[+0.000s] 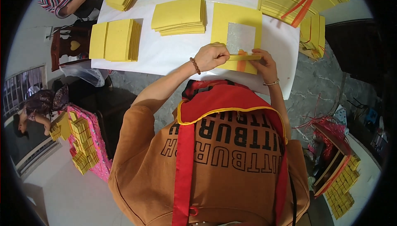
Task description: Folding and stacking yellow sheets of paper into organized bundles.
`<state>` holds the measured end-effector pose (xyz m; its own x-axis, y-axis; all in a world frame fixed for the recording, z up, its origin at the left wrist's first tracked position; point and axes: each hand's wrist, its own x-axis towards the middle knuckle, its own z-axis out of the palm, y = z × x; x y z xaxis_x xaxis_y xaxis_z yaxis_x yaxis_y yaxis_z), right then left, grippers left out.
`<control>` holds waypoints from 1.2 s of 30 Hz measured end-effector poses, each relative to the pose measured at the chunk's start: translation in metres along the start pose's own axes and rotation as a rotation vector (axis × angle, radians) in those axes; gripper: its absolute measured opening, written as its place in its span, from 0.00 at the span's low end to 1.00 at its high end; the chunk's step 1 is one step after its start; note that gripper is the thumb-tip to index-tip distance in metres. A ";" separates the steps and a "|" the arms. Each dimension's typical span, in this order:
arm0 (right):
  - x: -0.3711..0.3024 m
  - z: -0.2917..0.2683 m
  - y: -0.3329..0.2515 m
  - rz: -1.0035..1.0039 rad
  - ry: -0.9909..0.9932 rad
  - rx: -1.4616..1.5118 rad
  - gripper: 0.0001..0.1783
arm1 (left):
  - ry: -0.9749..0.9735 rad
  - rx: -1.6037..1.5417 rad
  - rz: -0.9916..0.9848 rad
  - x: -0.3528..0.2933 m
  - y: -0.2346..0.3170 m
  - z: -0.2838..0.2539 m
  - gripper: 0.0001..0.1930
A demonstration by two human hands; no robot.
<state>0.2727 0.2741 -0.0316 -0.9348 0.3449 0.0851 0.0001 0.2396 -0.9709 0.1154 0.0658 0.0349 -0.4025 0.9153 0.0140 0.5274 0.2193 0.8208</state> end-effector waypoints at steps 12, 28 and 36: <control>0.005 0.002 0.002 0.118 0.036 0.081 0.15 | 0.058 -0.125 -0.203 0.000 -0.005 0.002 0.11; 0.007 0.004 -0.014 0.143 0.024 0.235 0.13 | 0.113 -0.027 0.064 -0.017 0.000 -0.014 0.16; 0.007 0.004 -0.007 0.167 0.036 0.252 0.11 | 0.188 0.423 0.206 -0.014 -0.029 -0.005 0.24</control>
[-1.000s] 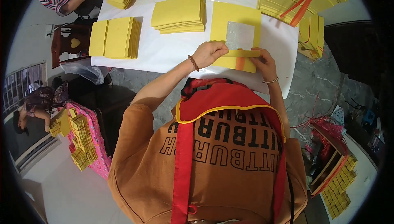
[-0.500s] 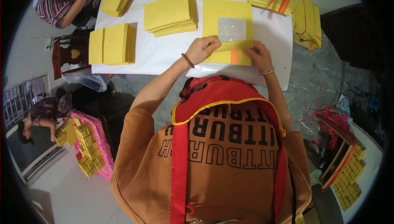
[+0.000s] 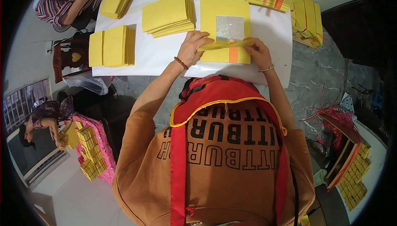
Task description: Folding and stacking yellow sheets of paper into organized bundles.
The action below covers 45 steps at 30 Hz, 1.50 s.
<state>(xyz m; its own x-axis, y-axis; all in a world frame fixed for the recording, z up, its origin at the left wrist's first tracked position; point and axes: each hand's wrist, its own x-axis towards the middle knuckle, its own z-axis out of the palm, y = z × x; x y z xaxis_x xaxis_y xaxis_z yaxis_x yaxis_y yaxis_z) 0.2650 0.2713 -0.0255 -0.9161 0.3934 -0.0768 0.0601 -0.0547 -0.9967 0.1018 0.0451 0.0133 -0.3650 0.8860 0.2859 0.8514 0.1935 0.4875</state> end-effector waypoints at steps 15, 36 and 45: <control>-0.035 -0.008 -0.047 -0.303 -0.358 -0.498 0.13 | 0.047 -0.112 0.011 -0.035 0.038 -0.006 0.10; 0.011 0.013 -0.022 0.073 0.131 -0.198 0.21 | 0.020 -0.164 -0.683 0.021 0.023 -0.002 0.19; 0.013 0.020 -0.047 0.118 0.180 -0.478 0.21 | -0.007 -0.172 -0.753 0.026 0.013 0.002 0.19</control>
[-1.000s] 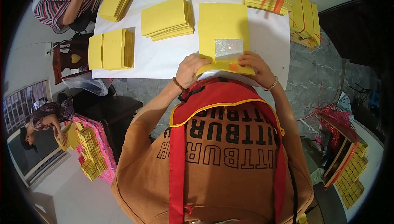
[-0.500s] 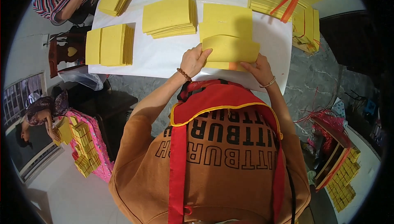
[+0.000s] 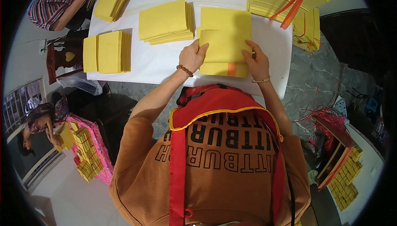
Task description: Folding and stacking yellow sheets of paper into organized bundles.
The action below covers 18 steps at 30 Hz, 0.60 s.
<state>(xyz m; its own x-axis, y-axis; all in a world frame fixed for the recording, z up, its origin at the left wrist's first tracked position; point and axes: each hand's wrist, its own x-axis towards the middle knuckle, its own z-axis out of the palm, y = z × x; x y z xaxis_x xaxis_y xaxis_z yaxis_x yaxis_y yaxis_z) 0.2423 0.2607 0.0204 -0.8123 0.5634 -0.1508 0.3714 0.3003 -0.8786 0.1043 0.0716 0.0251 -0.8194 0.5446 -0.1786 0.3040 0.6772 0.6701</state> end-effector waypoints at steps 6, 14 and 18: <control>0.013 0.009 0.006 -0.135 0.076 0.022 0.22 | 0.008 -0.056 -0.057 0.011 -0.003 0.004 0.18; 0.015 0.009 -0.003 0.045 0.010 -0.112 0.23 | -0.060 -0.067 -0.124 0.016 -0.008 0.002 0.19; 0.015 0.013 0.008 -0.044 0.051 -0.043 0.22 | 0.007 -0.186 -0.099 0.002 0.001 -0.010 0.20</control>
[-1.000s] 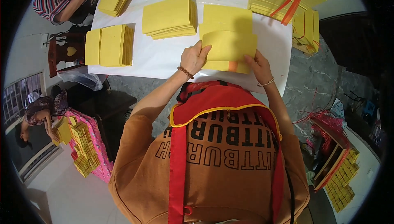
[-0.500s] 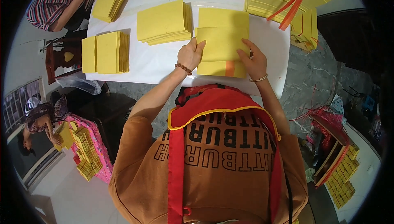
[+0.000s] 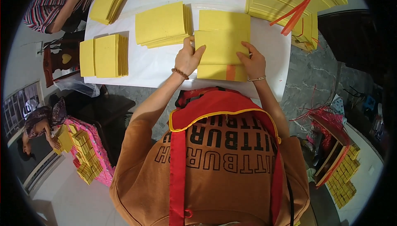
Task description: Folding and stacking yellow sheets of paper into organized bundles.
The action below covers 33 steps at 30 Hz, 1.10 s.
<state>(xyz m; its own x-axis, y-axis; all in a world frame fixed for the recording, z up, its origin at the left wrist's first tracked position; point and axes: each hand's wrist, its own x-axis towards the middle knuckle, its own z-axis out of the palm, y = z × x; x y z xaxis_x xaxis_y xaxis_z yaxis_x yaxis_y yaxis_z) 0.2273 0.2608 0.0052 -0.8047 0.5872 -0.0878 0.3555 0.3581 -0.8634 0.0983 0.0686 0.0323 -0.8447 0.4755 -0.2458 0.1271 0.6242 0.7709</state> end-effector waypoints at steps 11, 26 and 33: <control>-0.005 0.004 -0.003 -0.003 0.074 0.004 0.22 | 0.161 0.419 0.766 -0.009 0.036 0.015 0.18; -0.060 0.007 -0.001 -0.506 -0.147 -0.710 0.31 | 0.054 0.659 0.764 0.013 0.009 0.048 0.25; -0.056 0.006 0.001 -0.452 -0.236 -0.593 0.31 | -0.127 0.669 0.936 0.015 0.014 0.029 0.31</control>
<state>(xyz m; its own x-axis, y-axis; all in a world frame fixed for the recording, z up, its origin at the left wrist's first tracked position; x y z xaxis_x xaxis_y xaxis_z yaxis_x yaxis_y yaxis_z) 0.2702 0.2238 0.0067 -0.9881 0.1458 0.0480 0.1104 0.8926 -0.4370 0.1027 0.1025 0.0227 -0.2215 0.9601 0.1706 0.9571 0.1805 0.2267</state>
